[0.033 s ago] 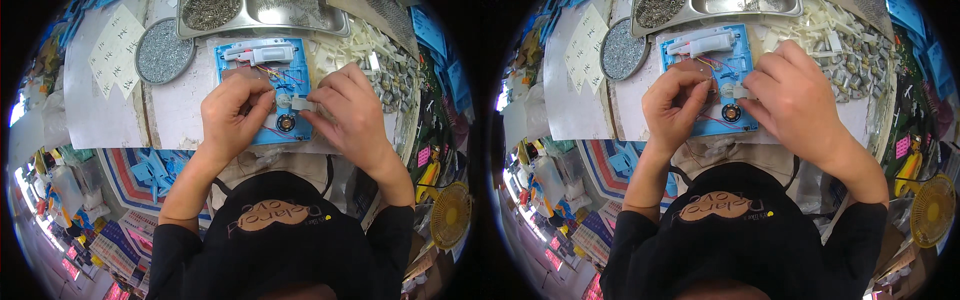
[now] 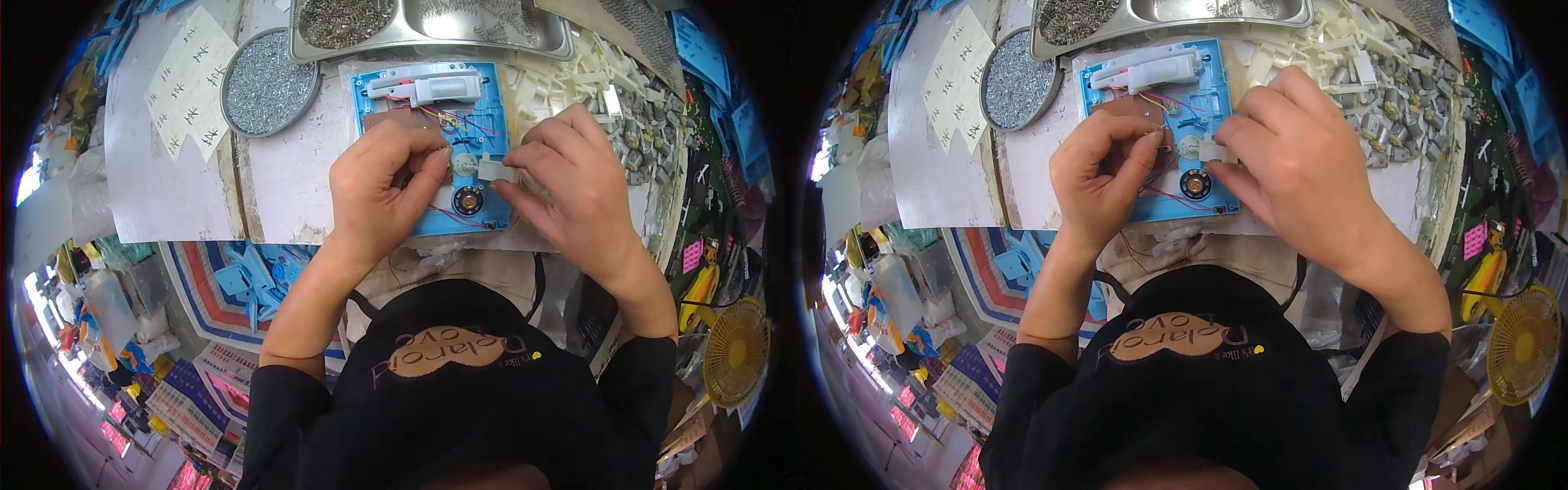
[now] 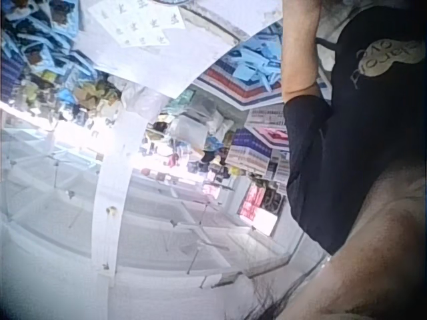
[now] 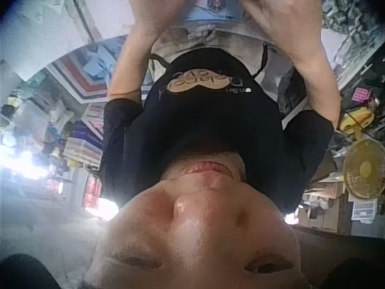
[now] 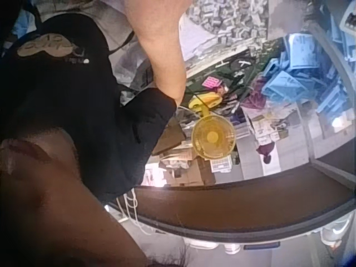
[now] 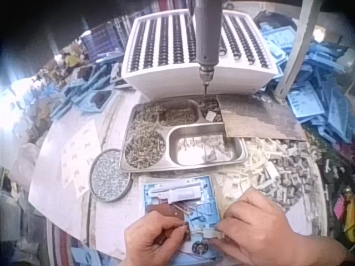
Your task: Assembling and soldering components for a light-blue plastic electronic device, possibly a toy or household gadget.
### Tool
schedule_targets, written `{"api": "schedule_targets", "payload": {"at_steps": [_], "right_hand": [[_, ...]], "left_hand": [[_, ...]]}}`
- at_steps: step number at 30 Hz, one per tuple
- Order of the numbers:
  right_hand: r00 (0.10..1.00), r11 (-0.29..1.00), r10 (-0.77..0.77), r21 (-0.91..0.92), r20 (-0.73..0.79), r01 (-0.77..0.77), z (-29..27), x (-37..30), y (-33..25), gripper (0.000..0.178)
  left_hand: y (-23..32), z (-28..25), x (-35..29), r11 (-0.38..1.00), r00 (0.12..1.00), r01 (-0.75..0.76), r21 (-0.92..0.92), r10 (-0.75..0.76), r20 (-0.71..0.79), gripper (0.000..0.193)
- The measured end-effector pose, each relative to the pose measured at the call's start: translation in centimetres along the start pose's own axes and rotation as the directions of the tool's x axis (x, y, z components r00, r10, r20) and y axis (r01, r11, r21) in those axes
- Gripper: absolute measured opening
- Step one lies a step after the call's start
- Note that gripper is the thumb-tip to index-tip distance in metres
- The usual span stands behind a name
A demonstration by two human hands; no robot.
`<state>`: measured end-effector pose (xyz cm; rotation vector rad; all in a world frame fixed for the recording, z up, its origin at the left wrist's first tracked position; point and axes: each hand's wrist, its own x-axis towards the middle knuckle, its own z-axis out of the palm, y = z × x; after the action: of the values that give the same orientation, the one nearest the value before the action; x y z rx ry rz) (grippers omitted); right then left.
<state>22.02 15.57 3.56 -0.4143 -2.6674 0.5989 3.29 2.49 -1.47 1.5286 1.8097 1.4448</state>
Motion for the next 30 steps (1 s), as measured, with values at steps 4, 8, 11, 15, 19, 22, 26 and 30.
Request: {"api": "schedule_targets", "payload": {"at_steps": [4,8,11,15,19,22,26,30], "right_hand": [[1.0,1.0,0.029,0.004,0.001,-0.029,0.0,-0.2,0.1,0.031],[0.992,0.991,-0.123,0.049,-0.031,0.124,0.8,0.0,1.2,0.033],[0.974,0.973,-0.223,0.051,-0.034,0.225,0.8,0.3,1.9,0.034],[0.954,0.951,-0.293,0.081,-0.058,0.297,1.1,0.7,2.3,0.037],[0.968,0.95,-0.214,0.203,-0.129,0.237,2.7,-0.3,3.8,0.039],[0.969,0.948,-0.173,0.238,-0.177,0.212,4.0,-1.3,4.2,0.04],[0.981,0.966,-0.145,0.197,-0.13,0.169,4.8,-1.2,3.2,0.036],[0.997,0.995,-0.08,0.062,-0.019,0.081,4.0,-0.6,2.3,0.028]], "left_hand": [[-0.4,0.2,-0.3,0.999,1.0,0.009,-0.036,-0.01,-0.021,0.011],[0.0,0.3,-0.1,1.0,0.999,0.011,-0.023,-0.012,-0.034,0.011],[-0.2,0.3,-0.2,1.0,0.999,0.012,-0.022,-0.012,-0.032,0.011],[-0.4,0.3,-0.1,1.0,0.999,-0.008,-0.016,0.007,-0.034,0.012],[-0.5,0.4,-0.3,0.999,0.999,0.031,-0.043,-0.032,-0.02,0.012],[-0.1,0.4,-0.2,0.999,0.999,0.034,-0.033,-0.035,-0.016,0.011],[-0.1,0.2,-0.2,1.0,1.0,0.015,-0.017,-0.015,-0.006,0.011],[-0.3,0.0,-0.5,0.998,0.999,0.033,-0.045,-0.033,-0.011,0.011]]}}
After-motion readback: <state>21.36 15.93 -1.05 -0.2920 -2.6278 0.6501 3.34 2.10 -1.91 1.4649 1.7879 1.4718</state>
